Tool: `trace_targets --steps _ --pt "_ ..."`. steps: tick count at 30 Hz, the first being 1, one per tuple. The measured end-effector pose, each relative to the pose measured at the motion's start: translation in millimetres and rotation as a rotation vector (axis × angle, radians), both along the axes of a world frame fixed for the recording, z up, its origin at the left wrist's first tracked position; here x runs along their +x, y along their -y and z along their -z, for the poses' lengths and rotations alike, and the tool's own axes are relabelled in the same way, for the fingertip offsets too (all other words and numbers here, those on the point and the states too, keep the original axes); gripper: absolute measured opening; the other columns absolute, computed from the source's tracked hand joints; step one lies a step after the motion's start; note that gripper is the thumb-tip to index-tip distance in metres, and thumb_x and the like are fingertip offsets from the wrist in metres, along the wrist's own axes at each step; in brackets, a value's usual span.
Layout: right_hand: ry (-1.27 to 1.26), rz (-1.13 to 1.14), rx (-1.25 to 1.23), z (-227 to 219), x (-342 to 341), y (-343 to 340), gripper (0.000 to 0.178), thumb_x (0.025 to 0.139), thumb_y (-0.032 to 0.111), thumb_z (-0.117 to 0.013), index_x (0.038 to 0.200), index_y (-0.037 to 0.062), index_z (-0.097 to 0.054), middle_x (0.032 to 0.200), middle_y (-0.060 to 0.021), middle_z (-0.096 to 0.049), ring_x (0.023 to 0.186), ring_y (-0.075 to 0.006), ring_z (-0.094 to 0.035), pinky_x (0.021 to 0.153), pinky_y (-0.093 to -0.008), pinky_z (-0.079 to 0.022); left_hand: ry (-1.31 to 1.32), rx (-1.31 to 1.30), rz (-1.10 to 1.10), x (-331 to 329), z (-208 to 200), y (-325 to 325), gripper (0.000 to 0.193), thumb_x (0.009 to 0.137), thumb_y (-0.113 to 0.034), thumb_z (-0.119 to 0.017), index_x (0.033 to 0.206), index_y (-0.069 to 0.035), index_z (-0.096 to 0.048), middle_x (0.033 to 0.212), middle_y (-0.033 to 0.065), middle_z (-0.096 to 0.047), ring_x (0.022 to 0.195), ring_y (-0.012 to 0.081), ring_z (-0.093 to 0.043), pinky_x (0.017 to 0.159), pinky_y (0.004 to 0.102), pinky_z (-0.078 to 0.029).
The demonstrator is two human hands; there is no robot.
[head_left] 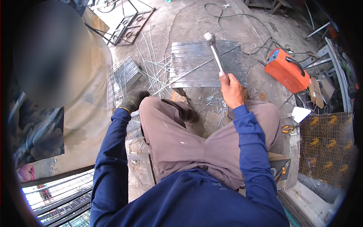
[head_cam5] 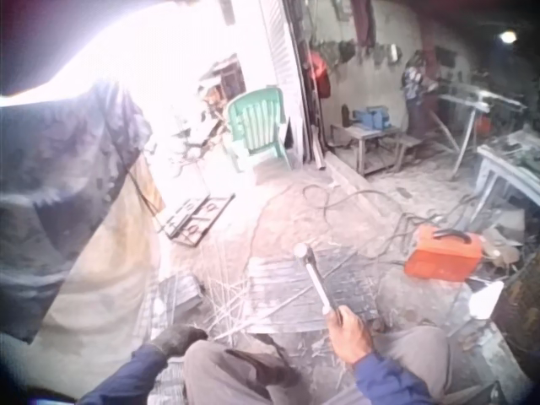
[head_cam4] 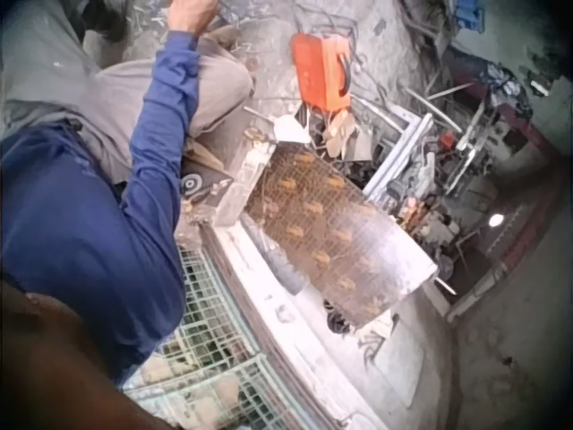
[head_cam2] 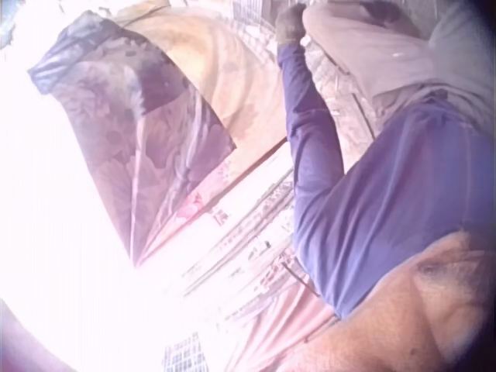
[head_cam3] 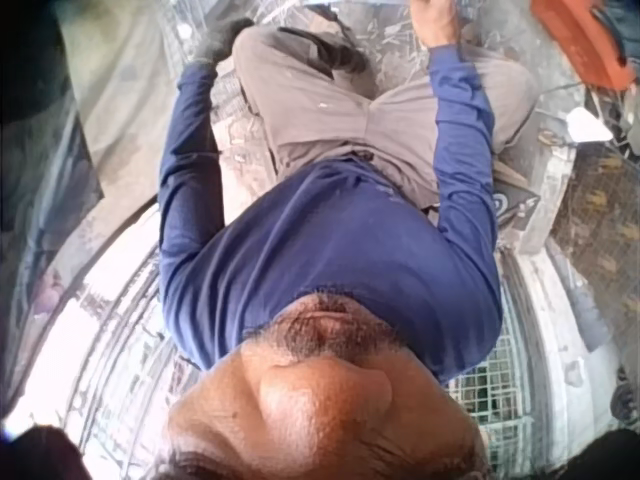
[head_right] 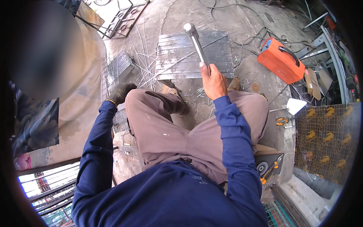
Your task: Straighten a series of thin metal rods using a hammer on a flat surface.
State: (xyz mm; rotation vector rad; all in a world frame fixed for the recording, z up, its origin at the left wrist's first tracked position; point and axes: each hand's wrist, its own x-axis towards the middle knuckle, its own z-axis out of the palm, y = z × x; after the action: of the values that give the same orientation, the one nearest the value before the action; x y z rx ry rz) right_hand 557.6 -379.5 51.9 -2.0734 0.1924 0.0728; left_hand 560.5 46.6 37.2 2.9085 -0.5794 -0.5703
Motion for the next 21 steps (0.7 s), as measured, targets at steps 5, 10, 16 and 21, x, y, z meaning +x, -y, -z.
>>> trace_targets --steps 5,10,16,21 --pt "-0.036 -0.030 -0.062 36 2 6 0.057 0.099 0.054 -0.048 0.081 -0.0002 -0.052 0.073 -0.0240 -0.060 0.076 -0.0476 -0.059 0.068 -0.0502 -0.044 -0.013 0.009 0.048 8 3 4 0.028 0.081 -0.017 -0.066 0.109 -0.012 -0.068 0.104 0.0159 -0.070 0.101 0.0368 -0.065 0.085 0.0420 -0.052" --pt "0.000 0.001 0.015 22 -2 0 0.055 0.099 0.053 -0.048 0.082 0.0003 -0.053 0.073 -0.0249 -0.060 0.075 -0.0476 -0.058 0.067 -0.0505 -0.043 0.000 -0.028 0.031 9 -1 12 0.026 0.082 -0.017 -0.065 0.107 -0.012 -0.068 0.102 0.0162 -0.070 0.100 0.0375 -0.065 0.084 0.0424 -0.052" --pt "-0.016 -0.055 -0.100 36 0 2 0.054 0.100 0.052 -0.048 0.083 0.0008 -0.053 0.073 -0.0243 -0.060 0.076 -0.0478 -0.059 0.067 -0.0509 -0.043 -0.010 0.020 0.052 18 2 19 0.023 0.086 -0.024 -0.064 0.106 -0.015 -0.069 0.102 0.0151 -0.071 0.099 0.0363 -0.066 0.083 0.0430 -0.052" --pt "0.035 -0.032 -0.008 7 -8 -14 0.052 0.100 0.051 -0.048 0.085 0.0016 -0.054 0.076 -0.0254 -0.061 0.079 -0.0498 -0.058 0.069 -0.0534 -0.043 -0.003 0.030 0.065 20 11 20 0.029 0.080 -0.022 -0.067 0.107 -0.012 -0.069 0.104 0.0149 -0.070 0.102 0.0365 -0.065 0.087 0.0424 -0.051"
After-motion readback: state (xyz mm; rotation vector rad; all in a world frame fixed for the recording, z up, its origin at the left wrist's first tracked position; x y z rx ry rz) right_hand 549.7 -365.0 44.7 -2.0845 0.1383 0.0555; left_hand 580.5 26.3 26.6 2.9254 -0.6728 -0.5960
